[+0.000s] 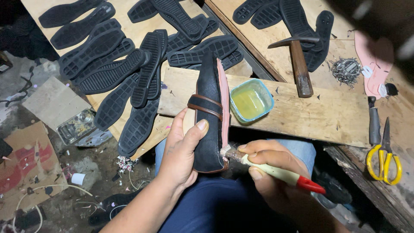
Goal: The person pours liquid from a metal can into a small container, then uses a brush to apply the liquid to the edges of a shoe upper. The person holds the shoe with one hand and applies the liquid with the other, focusing on the seam area.
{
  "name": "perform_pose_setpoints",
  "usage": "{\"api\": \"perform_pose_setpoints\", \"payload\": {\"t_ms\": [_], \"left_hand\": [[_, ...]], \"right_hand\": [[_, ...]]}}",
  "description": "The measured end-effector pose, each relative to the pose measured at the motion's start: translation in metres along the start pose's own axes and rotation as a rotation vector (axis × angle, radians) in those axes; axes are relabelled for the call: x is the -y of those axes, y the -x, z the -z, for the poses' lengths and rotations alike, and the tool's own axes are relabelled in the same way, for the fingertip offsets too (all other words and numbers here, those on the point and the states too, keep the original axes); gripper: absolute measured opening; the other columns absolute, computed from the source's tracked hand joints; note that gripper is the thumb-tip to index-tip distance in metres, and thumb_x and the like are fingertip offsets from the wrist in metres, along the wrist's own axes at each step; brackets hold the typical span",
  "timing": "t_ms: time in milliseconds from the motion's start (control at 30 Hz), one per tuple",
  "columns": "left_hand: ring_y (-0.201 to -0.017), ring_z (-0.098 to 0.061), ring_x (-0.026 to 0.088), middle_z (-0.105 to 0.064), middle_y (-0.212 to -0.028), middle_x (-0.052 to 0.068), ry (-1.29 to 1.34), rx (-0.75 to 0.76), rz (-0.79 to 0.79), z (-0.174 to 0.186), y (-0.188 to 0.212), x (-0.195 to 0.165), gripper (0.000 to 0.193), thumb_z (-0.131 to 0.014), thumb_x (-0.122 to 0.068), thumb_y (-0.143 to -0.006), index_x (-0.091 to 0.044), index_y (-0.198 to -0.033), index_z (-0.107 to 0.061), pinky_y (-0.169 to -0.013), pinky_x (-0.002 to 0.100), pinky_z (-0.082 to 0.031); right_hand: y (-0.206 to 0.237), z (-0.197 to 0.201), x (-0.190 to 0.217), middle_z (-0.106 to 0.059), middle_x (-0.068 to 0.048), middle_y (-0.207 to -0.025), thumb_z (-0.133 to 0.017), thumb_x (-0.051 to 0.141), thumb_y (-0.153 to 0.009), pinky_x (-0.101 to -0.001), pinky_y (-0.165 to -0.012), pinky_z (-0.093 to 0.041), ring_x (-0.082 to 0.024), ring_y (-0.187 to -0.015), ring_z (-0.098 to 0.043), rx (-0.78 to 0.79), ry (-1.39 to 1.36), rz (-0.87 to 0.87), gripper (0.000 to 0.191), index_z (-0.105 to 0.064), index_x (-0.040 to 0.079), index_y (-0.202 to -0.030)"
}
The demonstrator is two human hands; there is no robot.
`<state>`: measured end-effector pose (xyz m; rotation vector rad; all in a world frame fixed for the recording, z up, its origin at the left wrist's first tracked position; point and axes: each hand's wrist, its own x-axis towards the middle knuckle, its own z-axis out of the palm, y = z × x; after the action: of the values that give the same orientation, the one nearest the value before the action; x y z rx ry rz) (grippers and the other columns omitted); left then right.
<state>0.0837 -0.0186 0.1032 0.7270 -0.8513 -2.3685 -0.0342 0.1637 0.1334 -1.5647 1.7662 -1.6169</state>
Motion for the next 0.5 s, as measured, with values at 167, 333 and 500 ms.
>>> {"api": "perform_pose_setpoints", "payload": {"t_ms": [167, 333, 500], "left_hand": [[-0.104, -0.067, 0.019, -0.063, -0.124, 0.014, 0.004, 0.005, 0.015, 0.0005, 0.0012, -0.0003, 0.075, -0.069, -0.017, -0.089, -0.004, -0.153, -0.034, -0.088, 0.036, -0.058], [-0.103, -0.067, 0.019, -0.064, -0.123, 0.013, -0.010, -0.031, 0.026, 0.0007, 0.0000, 0.0006, 0.073, -0.069, -0.017, -0.088, -0.005, -0.152, -0.036, -0.085, 0.038, -0.059], [-0.107, -0.066, 0.018, -0.064, -0.125, 0.012, 0.000, -0.016, 0.002, 0.0025, -0.0007, 0.0011, 0.071, -0.070, -0.017, -0.089, -0.002, -0.151, -0.038, -0.091, 0.035, -0.057]], "right_hand": [[0.0017, -0.0074, -0.0042, -0.069, -0.022, -0.122, -0.064, 0.002, -0.095, -0.0363, -0.093, -0.060, -0.027, -0.107, -0.073, -0.069, 0.034, -0.001, 0.024, -0.057, 0.003, -0.117], [-0.0019, -0.0092, -0.0052, -0.070, -0.021, -0.120, -0.065, 0.003, -0.095, -0.0373, -0.095, -0.060, -0.028, -0.108, -0.074, -0.044, 0.013, 0.030, 0.023, -0.058, 0.004, -0.117], [-0.0025, -0.0064, -0.0005, -0.071, -0.021, -0.120, -0.064, 0.002, -0.095, -0.0356, -0.090, -0.062, -0.025, -0.103, -0.075, -0.004, 0.009, 0.006, 0.024, -0.057, 0.004, -0.117]]}}
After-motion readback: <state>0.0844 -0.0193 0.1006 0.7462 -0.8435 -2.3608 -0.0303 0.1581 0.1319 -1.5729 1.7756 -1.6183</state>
